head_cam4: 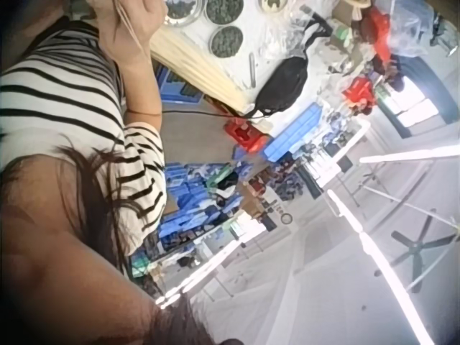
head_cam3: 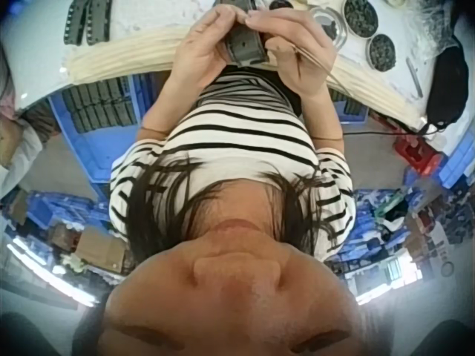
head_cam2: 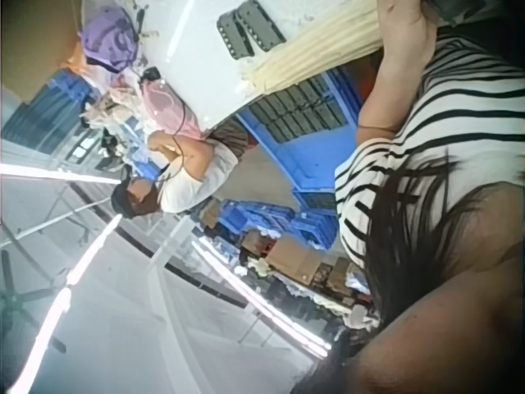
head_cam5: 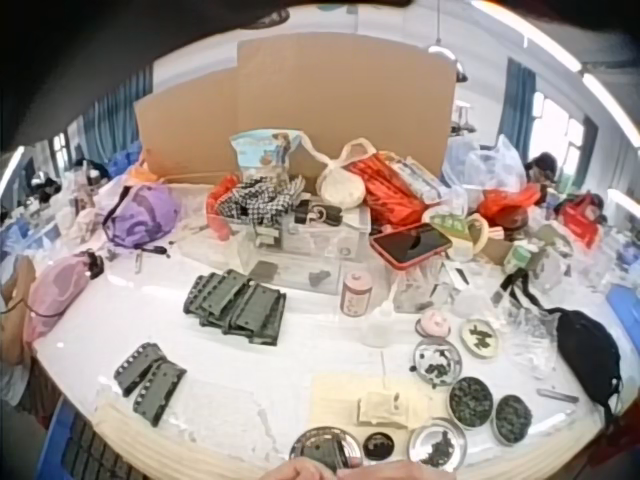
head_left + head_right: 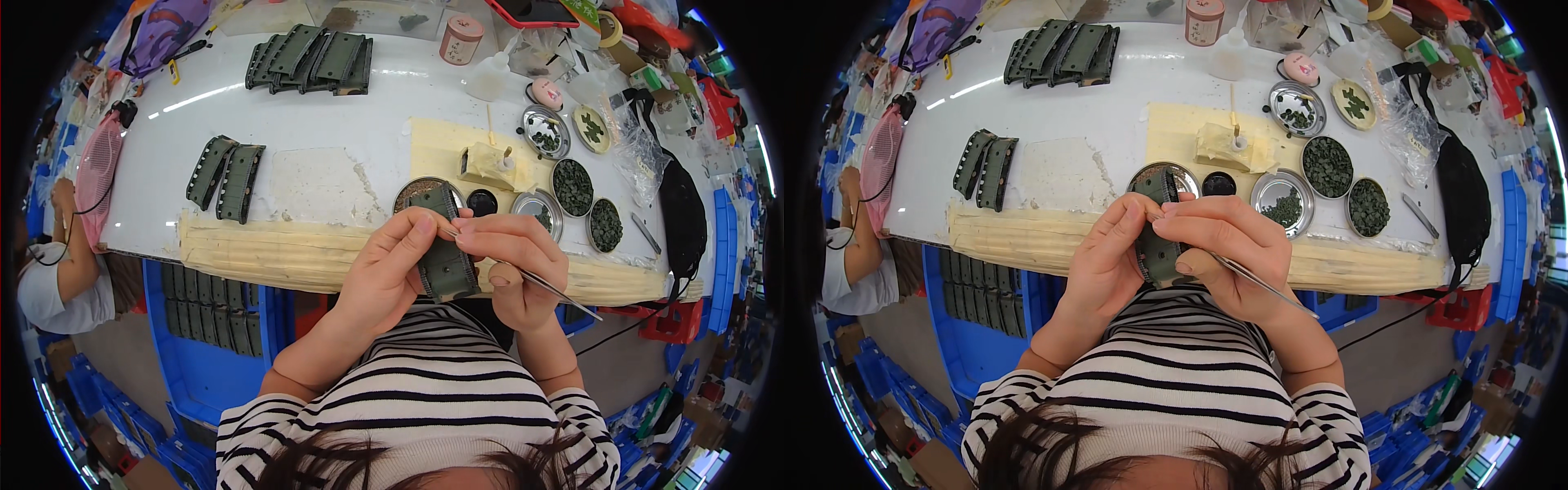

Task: Assembling and gluing small parts onto plastic toy tank models at a workbench.

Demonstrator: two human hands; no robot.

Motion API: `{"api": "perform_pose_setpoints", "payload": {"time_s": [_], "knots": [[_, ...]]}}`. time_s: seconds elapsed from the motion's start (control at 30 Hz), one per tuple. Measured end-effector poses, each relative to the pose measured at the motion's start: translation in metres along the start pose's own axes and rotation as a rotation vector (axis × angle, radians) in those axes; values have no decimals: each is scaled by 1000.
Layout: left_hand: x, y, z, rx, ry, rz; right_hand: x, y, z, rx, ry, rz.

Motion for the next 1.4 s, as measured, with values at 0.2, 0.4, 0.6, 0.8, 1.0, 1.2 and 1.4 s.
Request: {"api": "perform_pose_setpoints", "payload": {"time_s": [0.2,0.4,0.6,0.8,1.0,1.2,1.4], "knots": [[-1,1,0,1,10,-17,-3,-1,-3,-21,69,50],[-1,1,0,2,-3,-14,-2,-2,-2,-24,76,51],[-3,1,1,-6,46,33,-1,-2,-1,-19,51,53],[-6,3,0,36,41,-8,6,2,3,35,-49,-3],[-6,-1,0,42,56,-23,8,4,4,31,-50,4],[-7,-2,-1,22,65,-10,10,6,5,40,-58,4],[-9,-5,1,25,109,-36,21,19,9,212,-76,-124]]}}
Point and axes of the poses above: each hand's wrist, its own z-axis away from the middle knuckle, its own y-axis out of the back of the hand, x = y × z, the point moved 9 cm from there along -z, towards the middle knuckle, and after that the axes turned 9 degrees about x, right-handed, at the moved point
